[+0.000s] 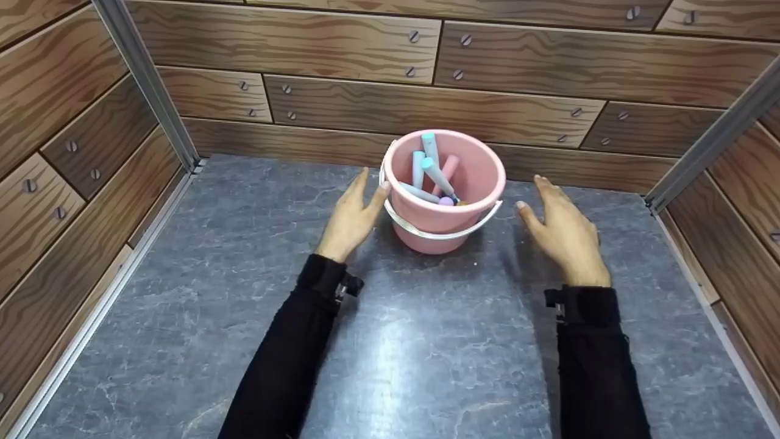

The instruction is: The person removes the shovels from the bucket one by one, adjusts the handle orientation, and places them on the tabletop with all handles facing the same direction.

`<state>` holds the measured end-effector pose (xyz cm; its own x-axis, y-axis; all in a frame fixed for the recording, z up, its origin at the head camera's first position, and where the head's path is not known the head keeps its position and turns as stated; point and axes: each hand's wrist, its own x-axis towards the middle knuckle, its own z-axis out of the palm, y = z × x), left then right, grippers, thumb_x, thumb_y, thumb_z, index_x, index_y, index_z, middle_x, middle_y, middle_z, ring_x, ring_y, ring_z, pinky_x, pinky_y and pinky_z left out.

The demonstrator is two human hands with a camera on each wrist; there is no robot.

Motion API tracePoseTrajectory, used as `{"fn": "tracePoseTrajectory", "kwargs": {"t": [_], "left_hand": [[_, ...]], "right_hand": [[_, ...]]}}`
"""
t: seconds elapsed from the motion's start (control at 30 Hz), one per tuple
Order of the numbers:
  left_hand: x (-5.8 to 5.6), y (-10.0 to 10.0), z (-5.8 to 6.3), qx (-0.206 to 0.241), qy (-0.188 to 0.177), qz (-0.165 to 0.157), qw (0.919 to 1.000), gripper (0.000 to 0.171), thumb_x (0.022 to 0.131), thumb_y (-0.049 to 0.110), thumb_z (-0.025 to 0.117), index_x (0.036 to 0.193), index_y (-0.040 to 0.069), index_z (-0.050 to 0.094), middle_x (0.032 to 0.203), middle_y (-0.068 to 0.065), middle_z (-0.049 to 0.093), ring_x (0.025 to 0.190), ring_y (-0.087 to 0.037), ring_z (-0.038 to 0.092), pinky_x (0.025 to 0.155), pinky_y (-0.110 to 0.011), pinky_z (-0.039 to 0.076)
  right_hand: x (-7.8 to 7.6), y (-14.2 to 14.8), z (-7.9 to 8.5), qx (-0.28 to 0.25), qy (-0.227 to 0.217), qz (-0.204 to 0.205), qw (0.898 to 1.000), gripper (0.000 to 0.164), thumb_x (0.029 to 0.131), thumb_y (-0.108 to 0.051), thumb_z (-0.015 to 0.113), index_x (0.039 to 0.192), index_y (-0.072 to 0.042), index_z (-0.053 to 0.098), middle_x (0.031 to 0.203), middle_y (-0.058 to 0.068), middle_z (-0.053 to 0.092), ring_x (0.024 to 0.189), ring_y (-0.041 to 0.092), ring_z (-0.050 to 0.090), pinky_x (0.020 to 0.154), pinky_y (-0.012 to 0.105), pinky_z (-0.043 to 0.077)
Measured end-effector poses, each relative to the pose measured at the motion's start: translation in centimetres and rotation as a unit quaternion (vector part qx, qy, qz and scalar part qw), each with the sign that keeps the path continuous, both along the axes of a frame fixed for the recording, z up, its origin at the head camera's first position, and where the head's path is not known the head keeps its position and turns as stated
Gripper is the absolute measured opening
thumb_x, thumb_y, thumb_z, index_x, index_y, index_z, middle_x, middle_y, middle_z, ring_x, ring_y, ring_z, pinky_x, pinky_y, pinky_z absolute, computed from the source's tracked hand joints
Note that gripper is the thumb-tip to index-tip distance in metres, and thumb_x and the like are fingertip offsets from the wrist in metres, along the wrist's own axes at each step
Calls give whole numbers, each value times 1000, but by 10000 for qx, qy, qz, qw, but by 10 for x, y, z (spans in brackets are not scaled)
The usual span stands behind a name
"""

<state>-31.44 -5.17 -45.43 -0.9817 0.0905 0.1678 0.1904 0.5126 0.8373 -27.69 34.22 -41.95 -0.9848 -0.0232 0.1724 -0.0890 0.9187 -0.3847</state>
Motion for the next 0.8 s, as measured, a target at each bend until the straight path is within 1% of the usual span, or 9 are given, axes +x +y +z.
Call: {"fn": "tracePoseTrajectory", "kwargs": {"t": [0.13, 0.27, 0.33, 0.4, 0.47, 0.5, 0.63, 0.7, 0.8], "left_hand": [[-5, 14, -1, 656, -349, -33, 9972, 87, 120, 61, 54, 183, 5, 35, 189, -22, 41, 178, -37, 40, 149, -50, 31], [-10, 25, -1, 1426, -496, -164, 9884, 81, 118, 59, 59, 178, 5, 46, 183, -23, 51, 172, -39, 49, 145, -51, 39], [-12, 29, -4, 1636, -537, -173, 9849, 79, 116, 59, 61, 175, 6, 51, 180, -23, 54, 171, -41, 51, 144, -53, 41], [-13, 32, -7, 1718, -611, -125, 9832, 79, 115, 60, 60, 172, 6, 54, 177, -24, 58, 167, -42, 54, 143, -56, 42], [-14, 34, -11, 1806, -706, -90, 9810, 79, 115, 61, 59, 170, 5, 57, 172, -25, 63, 162, -41, 59, 140, -55, 45], [-14, 34, -12, 1960, -789, -116, 9774, 79, 116, 60, 59, 169, 3, 57, 169, -26, 65, 158, -41, 62, 138, -56, 48], [-15, 38, -16, 2593, -989, -274, 9603, 72, 118, 55, 58, 161, -2, 62, 150, -29, 74, 131, -33, 76, 122, -52, 63], [-15, 39, -17, 2704, -984, -259, 9574, 68, 118, 55, 58, 154, -2, 67, 139, -27, 79, 117, -27, 77, 112, -45, 67], [-14, 41, -18, 2639, -913, -198, 9600, 65, 117, 57, 58, 145, -1, 72, 125, -21, 82, 106, -21, 74, 98, -34, 65]], "right_hand": [[3, -2, 2, 13, 48, -24, 10000, 81, 123, -59, 49, 186, -12, 31, 190, 23, 36, 175, 54, 36, 136, 85, 33], [6, -4, 4, 37, 58, -48, 10000, 81, 123, -60, 48, 187, -14, 30, 190, 23, 37, 173, 55, 39, 133, 87, 35], [6, -4, 3, 36, 31, -71, 10000, 81, 123, -63, 47, 187, -16, 29, 189, 24, 38, 171, 57, 41, 130, 89, 37], [7, -6, 3, 8, 17, -98, 10000, 81, 123, -64, 46, 187, -19, 29, 188, 24, 40, 169, 59, 43, 128, 91, 38], [9, -8, 4, -87, 40, -76, 9999, 80, 123, -64, 47, 187, -19, 30, 187, 24, 41, 168, 59, 44, 128, 90, 38], [9, -9, 5, -157, 88, -41, 9998, 79, 123, -62, 48, 187, -18, 32, 187, 25, 42, 168, 59, 44, 130, 88, 38], [12, -18, 14, -466, 388, 170, 9980, 75, 124, -49, 56, 183, -9, 37, 185, 27, 44, 170, 57, 44, 139, 77, 36], [11, -24, 21, -555, 544, 279, 9966, 74, 123, -45, 60, 182, -5, 39, 184, 29, 45, 170, 56, 43, 142, 73, 34], [10, -33, 34, -552, 695, 415, 9952, 72, 122, -41, 62, 180, -2, 42, 182, 31, 46, 170, 56, 44, 143, 71, 33]]}}
